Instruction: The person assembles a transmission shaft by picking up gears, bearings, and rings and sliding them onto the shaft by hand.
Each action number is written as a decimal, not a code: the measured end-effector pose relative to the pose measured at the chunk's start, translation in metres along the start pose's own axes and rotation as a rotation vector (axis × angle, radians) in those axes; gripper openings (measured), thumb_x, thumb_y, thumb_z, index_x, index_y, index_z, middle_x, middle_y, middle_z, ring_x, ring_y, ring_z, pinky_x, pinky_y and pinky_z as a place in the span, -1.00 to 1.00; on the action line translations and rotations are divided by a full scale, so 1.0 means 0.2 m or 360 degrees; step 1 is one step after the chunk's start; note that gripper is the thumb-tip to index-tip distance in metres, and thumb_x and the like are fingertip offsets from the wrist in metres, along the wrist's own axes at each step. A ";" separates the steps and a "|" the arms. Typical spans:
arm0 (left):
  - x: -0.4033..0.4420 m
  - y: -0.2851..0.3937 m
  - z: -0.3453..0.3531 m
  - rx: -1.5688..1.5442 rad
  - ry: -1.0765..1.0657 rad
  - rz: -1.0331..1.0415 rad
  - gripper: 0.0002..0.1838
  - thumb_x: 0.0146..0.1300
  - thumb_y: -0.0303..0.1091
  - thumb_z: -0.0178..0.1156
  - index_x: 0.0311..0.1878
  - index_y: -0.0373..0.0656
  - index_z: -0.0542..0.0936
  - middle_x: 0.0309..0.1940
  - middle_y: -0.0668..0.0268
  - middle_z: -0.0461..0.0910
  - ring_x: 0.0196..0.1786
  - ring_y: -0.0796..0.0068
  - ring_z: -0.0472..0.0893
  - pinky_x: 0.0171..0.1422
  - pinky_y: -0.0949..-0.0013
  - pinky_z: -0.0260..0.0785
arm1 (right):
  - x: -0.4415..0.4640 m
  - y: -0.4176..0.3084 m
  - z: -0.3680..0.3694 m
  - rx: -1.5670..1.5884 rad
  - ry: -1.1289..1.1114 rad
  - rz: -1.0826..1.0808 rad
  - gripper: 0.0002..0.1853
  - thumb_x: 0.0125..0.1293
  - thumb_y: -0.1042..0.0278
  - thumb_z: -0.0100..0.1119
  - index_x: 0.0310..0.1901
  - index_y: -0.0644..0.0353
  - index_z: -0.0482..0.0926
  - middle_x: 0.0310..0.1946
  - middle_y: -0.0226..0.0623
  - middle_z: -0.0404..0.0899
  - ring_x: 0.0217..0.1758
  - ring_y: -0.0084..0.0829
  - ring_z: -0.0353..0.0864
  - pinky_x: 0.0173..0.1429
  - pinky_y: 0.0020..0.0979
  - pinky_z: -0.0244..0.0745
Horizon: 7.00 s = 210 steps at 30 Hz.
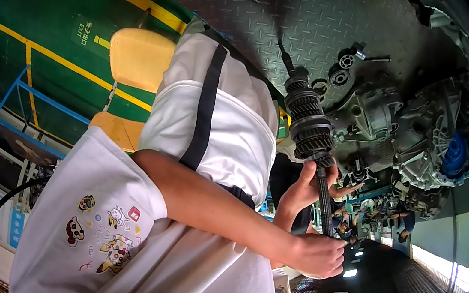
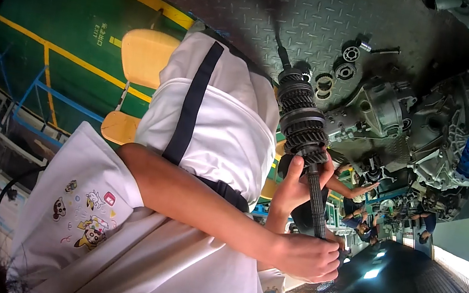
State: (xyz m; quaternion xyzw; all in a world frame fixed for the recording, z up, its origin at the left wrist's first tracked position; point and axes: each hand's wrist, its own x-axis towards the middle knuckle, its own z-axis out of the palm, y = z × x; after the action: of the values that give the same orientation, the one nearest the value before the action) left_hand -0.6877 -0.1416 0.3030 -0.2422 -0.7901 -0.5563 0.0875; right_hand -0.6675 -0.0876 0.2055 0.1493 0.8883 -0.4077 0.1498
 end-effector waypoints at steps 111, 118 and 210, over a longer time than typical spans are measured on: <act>-0.15 -0.12 -0.71 -0.0486 0.0587 -0.0833 -0.73 0.60 -0.23 0.01 -0.26 -0.13 0.33 -0.65 0.44 0.20 -0.60 0.58 0.20 -0.44 0.42 0.14 | 1.31 0.68 0.48 -0.0962 0.0179 -0.0559 -0.44 -0.01 0.21 0.46 0.05 0.16 0.52 -0.02 -0.18 0.54 0.13 -0.12 0.51 0.27 -0.11 0.37; -0.10 -0.20 -0.71 -0.0605 0.0541 -0.0585 -0.71 0.52 -0.13 0.15 -0.14 -0.16 0.39 -0.48 0.36 0.30 -0.39 0.48 0.33 -0.22 0.34 0.27 | 0.88 0.13 0.08 0.0231 0.0255 -0.0863 -0.43 0.06 0.26 0.45 0.12 0.25 0.51 0.01 -0.07 0.50 0.07 0.00 0.48 0.22 -0.11 0.44; 0.09 -0.41 -0.37 0.0042 0.0086 0.0216 -0.78 0.10 -0.21 0.25 -0.61 0.04 0.52 -0.33 0.48 0.34 -0.23 0.50 0.38 -0.21 0.40 0.20 | -0.07 -0.12 0.01 -0.0055 -0.0057 -0.0130 -0.35 0.41 0.45 0.20 0.46 0.37 0.18 0.36 0.01 0.36 0.37 -0.19 0.38 0.52 -0.13 0.16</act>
State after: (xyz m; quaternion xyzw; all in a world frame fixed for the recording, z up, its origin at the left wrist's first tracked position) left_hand -0.7533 -0.2268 0.2691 -0.2788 -0.7765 -0.5450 0.1495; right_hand -0.6637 -0.1068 0.2260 0.1028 0.8977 -0.4008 0.1513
